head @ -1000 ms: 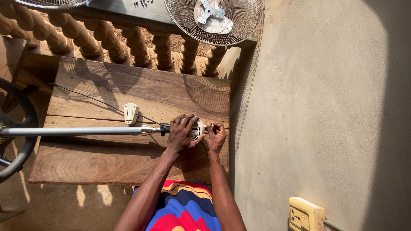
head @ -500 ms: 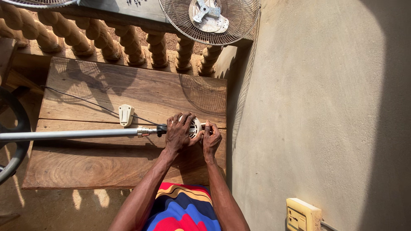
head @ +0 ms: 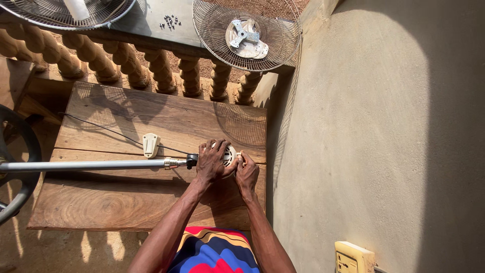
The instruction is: The person reassembles a standing electric fan on a wooden board. They connect the wiring to the switch housing, mount the motor onto the fan's metal pole, tighten the motor with a screwdriver, fit the rear motor cover, and finally attach the circular wire guard over the motor.
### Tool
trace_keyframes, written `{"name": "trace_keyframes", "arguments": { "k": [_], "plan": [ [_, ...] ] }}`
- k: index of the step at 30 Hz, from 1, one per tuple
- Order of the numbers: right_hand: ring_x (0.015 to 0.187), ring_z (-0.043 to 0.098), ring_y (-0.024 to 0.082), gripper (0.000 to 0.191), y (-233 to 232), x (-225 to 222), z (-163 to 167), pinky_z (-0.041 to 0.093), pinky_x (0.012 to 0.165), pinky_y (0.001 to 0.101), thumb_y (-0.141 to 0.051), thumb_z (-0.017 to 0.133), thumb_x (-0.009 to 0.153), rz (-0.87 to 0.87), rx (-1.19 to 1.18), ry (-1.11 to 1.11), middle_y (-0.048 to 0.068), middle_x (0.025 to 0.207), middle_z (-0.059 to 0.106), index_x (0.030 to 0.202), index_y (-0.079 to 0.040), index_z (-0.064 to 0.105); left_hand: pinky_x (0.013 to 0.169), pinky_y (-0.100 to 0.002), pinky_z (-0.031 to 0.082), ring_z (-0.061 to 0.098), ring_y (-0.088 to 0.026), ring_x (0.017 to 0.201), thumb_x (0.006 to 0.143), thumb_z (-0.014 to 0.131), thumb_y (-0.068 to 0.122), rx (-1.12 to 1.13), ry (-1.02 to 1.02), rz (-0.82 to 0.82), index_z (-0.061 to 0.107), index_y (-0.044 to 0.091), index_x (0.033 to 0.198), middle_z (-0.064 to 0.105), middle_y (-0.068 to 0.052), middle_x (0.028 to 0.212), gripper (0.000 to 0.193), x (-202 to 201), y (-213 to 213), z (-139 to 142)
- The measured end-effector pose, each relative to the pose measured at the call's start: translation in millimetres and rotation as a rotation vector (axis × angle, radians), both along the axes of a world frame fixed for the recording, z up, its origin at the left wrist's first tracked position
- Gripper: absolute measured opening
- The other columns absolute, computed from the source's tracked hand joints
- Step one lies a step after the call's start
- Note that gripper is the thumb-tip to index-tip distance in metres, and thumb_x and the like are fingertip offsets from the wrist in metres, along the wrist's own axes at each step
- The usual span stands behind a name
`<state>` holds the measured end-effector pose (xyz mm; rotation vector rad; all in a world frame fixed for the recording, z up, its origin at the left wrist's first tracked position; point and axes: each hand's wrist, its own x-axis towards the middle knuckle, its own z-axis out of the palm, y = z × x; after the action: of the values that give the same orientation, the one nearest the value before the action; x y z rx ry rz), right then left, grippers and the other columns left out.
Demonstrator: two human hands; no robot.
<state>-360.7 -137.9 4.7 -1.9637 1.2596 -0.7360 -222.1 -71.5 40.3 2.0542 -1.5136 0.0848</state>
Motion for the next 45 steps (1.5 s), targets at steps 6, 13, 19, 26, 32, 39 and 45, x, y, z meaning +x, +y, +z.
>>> {"name": "trace_keyframes", "arguments": {
  "k": [6,13,19,26,32,39,45],
  "plan": [
    [0.095,0.077,0.027,0.034,-2,-13,3,0.061,0.079,0.0379,-0.019,0.064,0.097,0.064,0.091,-0.085,0.017,0.109,0.078,0.125,-0.002,0.071,0.099,-0.048,0.041,0.053,-0.031,0.118,0.081,0.070,0.064,0.031,0.037,-0.027,0.063,0.007,0.130,0.062,-0.010,0.128,0.076,5,7,-2],
    [0.090,0.075,0.023,0.022,7,-21,-7,0.061,0.073,0.0402,-0.010,0.058,0.097,-0.050,0.296,-0.249,0.011,0.101,0.078,0.111,-0.002,0.074,0.102,-0.049,0.041,0.053,-0.029,0.119,0.081,0.068,0.067,0.076,0.065,-0.041,0.064,0.010,0.130,0.060,-0.008,0.126,0.075,1,15,-11],
    [0.092,0.075,0.027,0.021,-3,-25,-9,0.060,0.085,0.0409,-0.010,0.062,0.095,0.063,0.045,0.064,0.013,0.099,0.077,0.112,-0.002,0.071,0.099,-0.048,0.041,0.052,-0.031,0.121,0.078,0.068,0.067,0.026,-0.032,-0.002,0.063,0.010,0.132,0.060,-0.009,0.133,0.079,-1,14,-11],
    [0.142,0.048,0.030,0.084,1,-43,-9,0.053,0.104,0.0448,-0.001,0.063,0.085,0.338,0.449,-0.302,0.020,0.155,0.046,0.160,-0.017,0.031,0.105,-0.048,0.038,0.053,-0.028,0.122,0.095,0.054,0.057,-0.018,0.213,-0.017,0.058,0.009,0.133,0.060,-0.011,0.129,0.061,13,18,-21],
    [0.144,0.039,0.037,0.127,22,-10,-46,0.051,0.108,0.0446,-0.015,0.087,0.073,0.406,0.487,-0.436,0.019,0.164,0.021,0.161,-0.019,-0.005,0.111,-0.055,0.028,0.043,-0.027,0.145,0.106,0.048,0.044,0.038,0.367,0.377,0.050,0.010,0.145,0.055,-0.008,0.144,0.051,42,91,-62],
    [0.132,0.045,0.046,0.122,2,32,-99,0.046,0.105,0.0556,-0.024,0.099,0.063,0.315,-0.083,-0.138,0.029,0.146,0.040,0.156,-0.005,0.021,0.109,-0.059,0.030,0.029,-0.015,0.150,0.087,0.067,0.024,0.418,0.245,0.199,0.040,0.016,0.147,0.032,0.000,0.163,0.066,96,123,-87],
    [0.135,0.050,0.034,0.112,-15,65,-84,0.047,0.110,0.0451,-0.023,0.093,0.073,0.337,0.260,-0.254,0.024,0.151,0.044,0.157,-0.008,0.020,0.103,-0.063,0.040,0.028,-0.023,0.151,0.082,0.070,0.016,0.365,0.302,0.154,0.042,0.013,0.143,0.032,-0.004,0.161,0.067,120,112,-83]
  ]
}}
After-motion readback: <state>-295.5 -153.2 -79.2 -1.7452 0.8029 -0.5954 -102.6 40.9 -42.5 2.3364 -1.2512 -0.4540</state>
